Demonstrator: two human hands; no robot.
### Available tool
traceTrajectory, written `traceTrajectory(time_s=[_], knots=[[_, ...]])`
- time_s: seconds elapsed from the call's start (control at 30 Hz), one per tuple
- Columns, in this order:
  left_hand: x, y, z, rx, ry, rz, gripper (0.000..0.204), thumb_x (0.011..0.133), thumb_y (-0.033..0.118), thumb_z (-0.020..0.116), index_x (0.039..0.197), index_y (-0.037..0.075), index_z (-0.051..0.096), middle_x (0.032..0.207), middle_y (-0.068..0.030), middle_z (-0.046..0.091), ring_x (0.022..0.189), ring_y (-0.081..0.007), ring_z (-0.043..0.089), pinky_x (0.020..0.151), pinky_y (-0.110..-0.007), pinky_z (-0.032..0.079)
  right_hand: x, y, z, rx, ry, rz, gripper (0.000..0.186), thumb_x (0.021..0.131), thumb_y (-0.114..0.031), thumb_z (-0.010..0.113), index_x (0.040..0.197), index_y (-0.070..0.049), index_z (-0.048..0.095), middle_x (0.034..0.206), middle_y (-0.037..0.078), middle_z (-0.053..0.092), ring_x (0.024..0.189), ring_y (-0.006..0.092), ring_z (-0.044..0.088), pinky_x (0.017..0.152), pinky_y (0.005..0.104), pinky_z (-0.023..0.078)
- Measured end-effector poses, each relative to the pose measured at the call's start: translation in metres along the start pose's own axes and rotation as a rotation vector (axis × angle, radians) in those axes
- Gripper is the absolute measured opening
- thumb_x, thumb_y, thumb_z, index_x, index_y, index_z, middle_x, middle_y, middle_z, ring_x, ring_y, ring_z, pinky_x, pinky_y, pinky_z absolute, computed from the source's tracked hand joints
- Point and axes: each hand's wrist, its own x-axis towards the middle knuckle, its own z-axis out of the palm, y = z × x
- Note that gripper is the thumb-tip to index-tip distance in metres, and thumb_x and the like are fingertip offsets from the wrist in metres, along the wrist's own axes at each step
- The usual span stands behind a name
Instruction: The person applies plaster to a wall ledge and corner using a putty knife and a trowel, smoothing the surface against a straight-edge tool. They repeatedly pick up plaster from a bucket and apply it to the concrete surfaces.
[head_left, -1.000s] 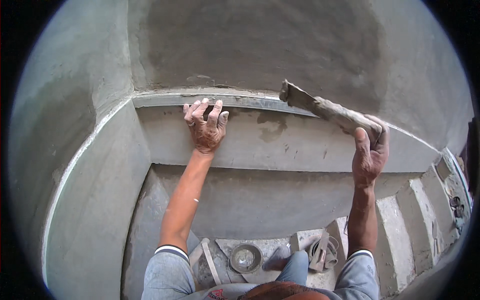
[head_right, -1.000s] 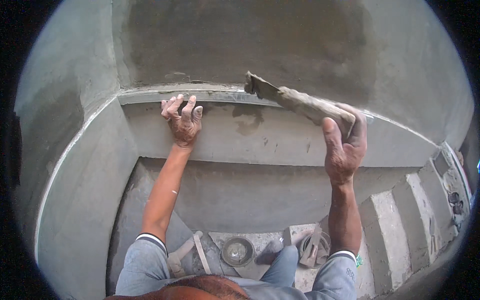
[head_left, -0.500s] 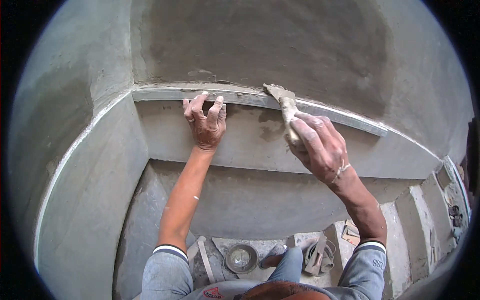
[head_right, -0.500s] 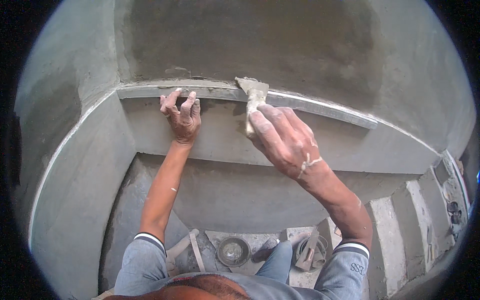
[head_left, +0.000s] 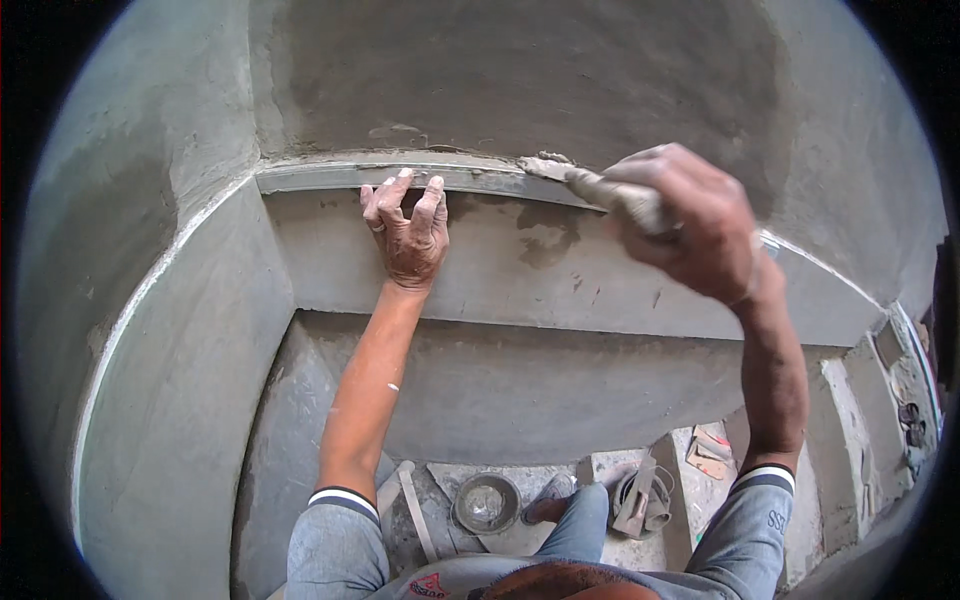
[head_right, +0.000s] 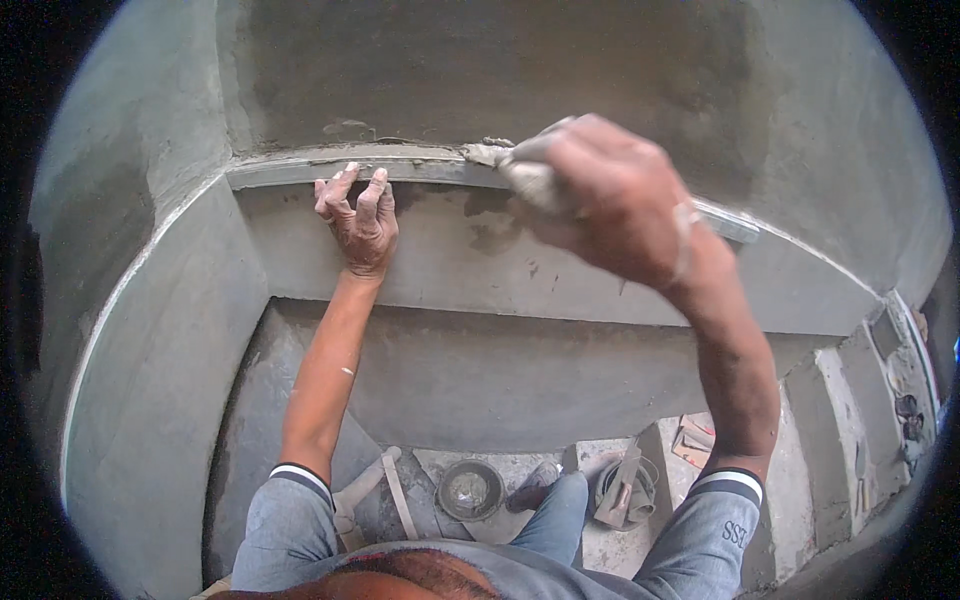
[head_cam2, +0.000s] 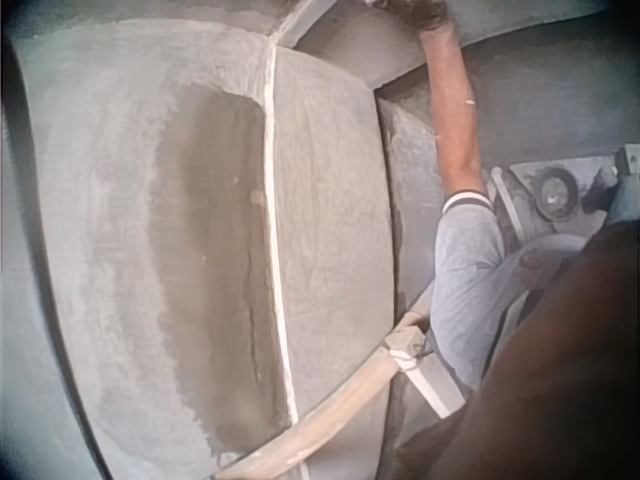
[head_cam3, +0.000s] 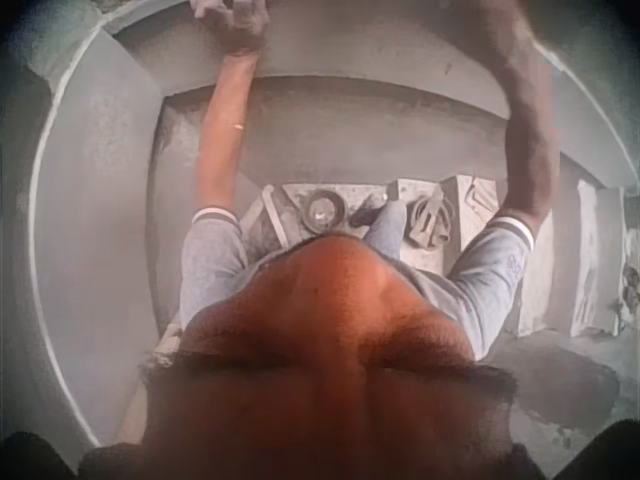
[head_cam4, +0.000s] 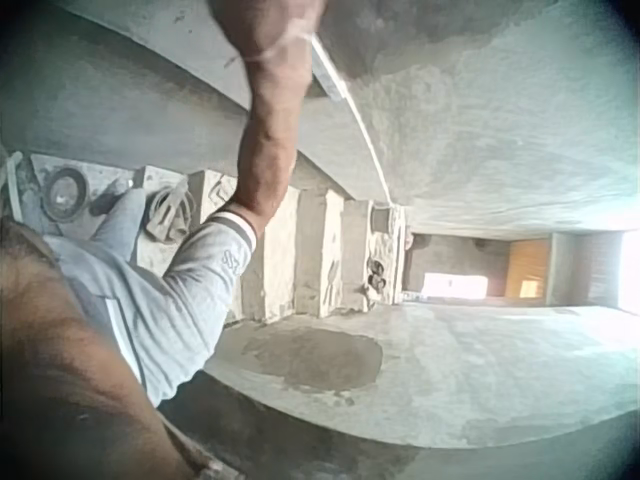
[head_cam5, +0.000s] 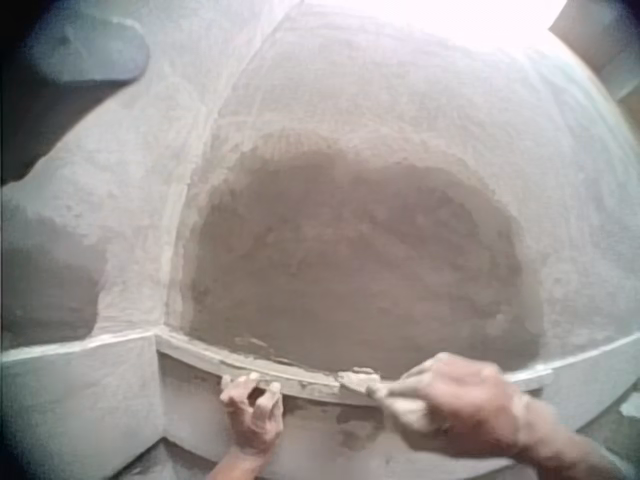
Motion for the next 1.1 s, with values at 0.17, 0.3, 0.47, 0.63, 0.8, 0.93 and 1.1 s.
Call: traceTrajectory(time_s=[0.17, 0.3, 0.47, 0.63, 0.8, 0.93, 1.1], knots=[[0.0, -0.004, -0.003, -0.003, -0.001, 0.004, 0.028, 0.082, 0.014, 0.07, 0.107, 0.022, 0.062, 0.118, -0.0062, 0.051, 0.114, -0.0265, 0.043, 0.104, -0.05, 0.031, -0.009, 0.0, -0.007, -0.111, 0.122, 0.07, 0.031, 0.071, -0.009, 0.076, 0.098, -0.003, 0.062, 0.088, 0.011, 0.066, 0.079, 0.0242, 0.065, 0.064, 0.0341, 0.054], [0.001, -0.003, -0.002, -0.007, 0.006, 0.009, 0.028, 0.082, 0.015, 0.07, 0.108, 0.022, 0.062, 0.119, -0.0061, 0.051, 0.114, -0.0264, 0.043, 0.104, -0.051, 0.031, -0.015, -0.001, 0.011, -0.095, 0.093, 0.015, 0.036, 0.069, -0.007, 0.076, 0.1, -0.002, 0.059, 0.092, 0.012, 0.064, 0.085, 0.0263, 0.063, 0.073, 0.0355, 0.054], [-0.001, -0.002, -0.001, -0.016, -0.005, -0.002, 0.029, 0.082, 0.015, 0.07, 0.108, 0.023, 0.062, 0.12, -0.0054, 0.05, 0.115, -0.0264, 0.043, 0.105, -0.051, 0.03, -0.001, 0.003, 0.017, -0.147, 0.068, 0.017, 0.038, 0.066, -0.008, 0.077, 0.099, -0.002, 0.059, 0.091, 0.012, 0.064, 0.085, 0.0268, 0.062, 0.074, 0.0363, 0.054], [-0.001, -0.005, -0.003, -0.014, -0.005, 0.0, 0.029, 0.082, 0.014, 0.07, 0.108, 0.023, 0.062, 0.12, -0.0053, 0.05, 0.115, -0.0261, 0.042, 0.104, -0.051, 0.03, 0.001, -0.01, 0.026, -0.186, 0.036, -0.024, 0.037, 0.069, -0.005, 0.076, 0.101, -0.001, 0.058, 0.094, 0.013, 0.063, 0.084, 0.0273, 0.062, 0.07, 0.0358, 0.053], [-0.001, -0.005, -0.003, -0.016, 0.002, 0.004, 0.029, 0.081, 0.015, 0.071, 0.108, 0.022, 0.062, 0.119, -0.0055, 0.05, 0.115, -0.0261, 0.042, 0.104, -0.051, 0.03, -0.01, -0.02, 0.037, -0.229, -0.073, -0.055, 0.035, 0.069, -0.011, 0.075, 0.097, 0.002, 0.058, 0.087, 0.014, 0.061, 0.082, 0.0251, 0.06, 0.069, 0.0356, 0.055], [0.0, -0.001, -0.001, -0.028, 0.002, -0.001, 0.028, 0.081, 0.015, 0.07, 0.107, 0.022, 0.063, 0.119, -0.0061, 0.051, 0.114, -0.0263, 0.042, 0.104, -0.05, 0.03, -0.002, 0.003, 0.025, -0.091, -0.055, -0.046, 0.031, 0.071, -0.006, 0.074, 0.098, -0.001, 0.059, 0.089, 0.013, 0.063, 0.079, 0.025, 0.063, 0.068, 0.0361, 0.054], [0.0, -0.002, -0.001, -0.016, -0.003, 0.007, 0.028, 0.082, 0.015, 0.07, 0.107, 0.022, 0.063, 0.118, -0.0063, 0.051, 0.113, -0.0266, 0.042, 0.104, -0.05, 0.03, 0.019, 0.045, -0.004, 0.003, -0.19, 0.162, 0.025, 0.075, -0.01, 0.071, 0.096, -0.003, 0.062, 0.085, 0.011, 0.067, 0.075, 0.0236, 0.066, 0.067, 0.0345, 0.053]])
